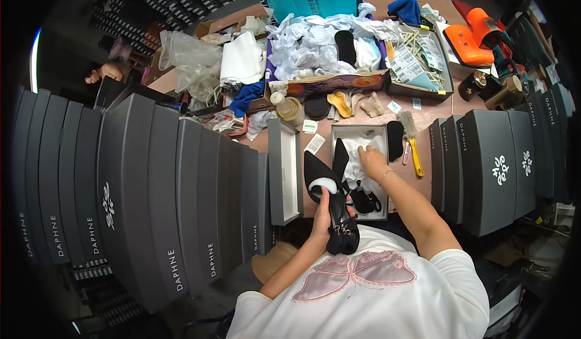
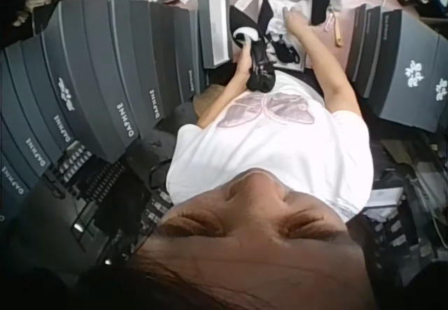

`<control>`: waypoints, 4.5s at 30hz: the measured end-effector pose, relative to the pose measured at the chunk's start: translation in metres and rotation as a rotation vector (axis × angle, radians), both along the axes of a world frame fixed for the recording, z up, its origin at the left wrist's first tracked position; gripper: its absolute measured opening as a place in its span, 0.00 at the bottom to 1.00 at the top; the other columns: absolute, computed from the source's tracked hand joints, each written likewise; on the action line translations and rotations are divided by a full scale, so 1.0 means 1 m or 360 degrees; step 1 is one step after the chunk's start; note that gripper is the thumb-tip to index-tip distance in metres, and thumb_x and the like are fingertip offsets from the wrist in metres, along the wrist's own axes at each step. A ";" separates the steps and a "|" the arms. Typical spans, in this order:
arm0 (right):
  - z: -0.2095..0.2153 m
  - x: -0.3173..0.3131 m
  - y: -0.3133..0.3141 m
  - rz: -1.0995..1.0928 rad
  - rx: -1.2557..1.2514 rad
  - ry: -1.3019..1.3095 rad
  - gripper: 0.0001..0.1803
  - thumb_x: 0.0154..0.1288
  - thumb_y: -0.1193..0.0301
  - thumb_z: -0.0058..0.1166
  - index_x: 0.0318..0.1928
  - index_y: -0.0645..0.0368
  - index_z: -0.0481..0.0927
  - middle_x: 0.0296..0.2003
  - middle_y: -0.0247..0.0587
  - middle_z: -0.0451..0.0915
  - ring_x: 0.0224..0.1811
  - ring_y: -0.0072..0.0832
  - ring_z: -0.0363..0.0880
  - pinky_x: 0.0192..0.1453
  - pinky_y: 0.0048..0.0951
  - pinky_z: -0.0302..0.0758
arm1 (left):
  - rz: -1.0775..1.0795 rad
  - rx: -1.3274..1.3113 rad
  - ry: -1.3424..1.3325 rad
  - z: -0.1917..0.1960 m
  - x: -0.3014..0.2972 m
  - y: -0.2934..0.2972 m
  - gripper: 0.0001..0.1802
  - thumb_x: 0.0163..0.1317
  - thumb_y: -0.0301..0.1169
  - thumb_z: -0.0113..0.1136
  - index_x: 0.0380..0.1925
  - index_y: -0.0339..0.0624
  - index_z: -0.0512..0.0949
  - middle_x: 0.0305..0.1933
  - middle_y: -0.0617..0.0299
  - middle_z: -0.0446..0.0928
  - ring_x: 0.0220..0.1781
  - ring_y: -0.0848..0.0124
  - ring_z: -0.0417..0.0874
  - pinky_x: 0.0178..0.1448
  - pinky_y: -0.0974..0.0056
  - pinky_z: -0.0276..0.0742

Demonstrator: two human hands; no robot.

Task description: Checking, cleaning, and packaging high-heeled shoes into boxes with protective materials.

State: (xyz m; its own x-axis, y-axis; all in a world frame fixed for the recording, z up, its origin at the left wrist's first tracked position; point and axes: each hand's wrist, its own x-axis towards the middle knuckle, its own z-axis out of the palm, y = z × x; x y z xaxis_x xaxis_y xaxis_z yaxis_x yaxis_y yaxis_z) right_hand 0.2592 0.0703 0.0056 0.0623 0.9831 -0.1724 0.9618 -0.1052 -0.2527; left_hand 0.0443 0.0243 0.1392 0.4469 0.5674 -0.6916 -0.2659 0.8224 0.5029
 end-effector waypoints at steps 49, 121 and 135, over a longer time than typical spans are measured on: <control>0.109 -0.076 0.010 0.0412 0.0639 0.0311 0.31 0.52 0.74 0.54 0.61 0.52 0.70 0.53 0.45 0.72 0.48 0.35 0.75 0.47 0.35 0.68 | 0.0067 0.0096 -0.0203 -0.017 0.028 -0.015 0.28 0.70 0.57 0.43 0.47 0.40 0.69 0.31 0.59 0.75 0.28 0.70 0.79 0.33 0.67 0.79; 0.117 -0.016 -0.107 -0.0588 0.1136 0.0686 0.39 0.57 0.70 0.58 0.66 0.69 0.56 0.42 0.55 0.73 0.43 0.49 0.79 0.42 0.42 0.77 | -0.0975 0.0455 -0.0508 -0.047 0.076 0.008 0.34 0.69 0.56 0.39 0.57 0.35 0.65 0.49 0.50 0.74 0.40 0.58 0.78 0.43 0.57 0.76; 0.139 -0.015 -0.111 -0.0815 0.0959 0.1210 0.32 0.56 0.80 0.55 0.63 0.65 0.64 0.50 0.60 0.75 0.52 0.54 0.76 0.56 0.41 0.74 | -0.0725 0.1514 0.0083 -0.014 0.090 0.049 0.36 0.59 0.15 0.54 0.69 0.35 0.57 0.62 0.54 0.68 0.60 0.72 0.71 0.62 0.67 0.69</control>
State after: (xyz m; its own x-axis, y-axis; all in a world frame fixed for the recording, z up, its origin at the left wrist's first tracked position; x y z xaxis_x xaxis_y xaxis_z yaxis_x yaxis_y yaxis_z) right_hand 0.2441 -0.0406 0.1443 0.5681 0.8070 0.1612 0.4106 -0.1081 -0.9054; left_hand 0.1339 0.0734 0.1256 0.7368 0.6720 -0.0743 0.0093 0.0998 0.9950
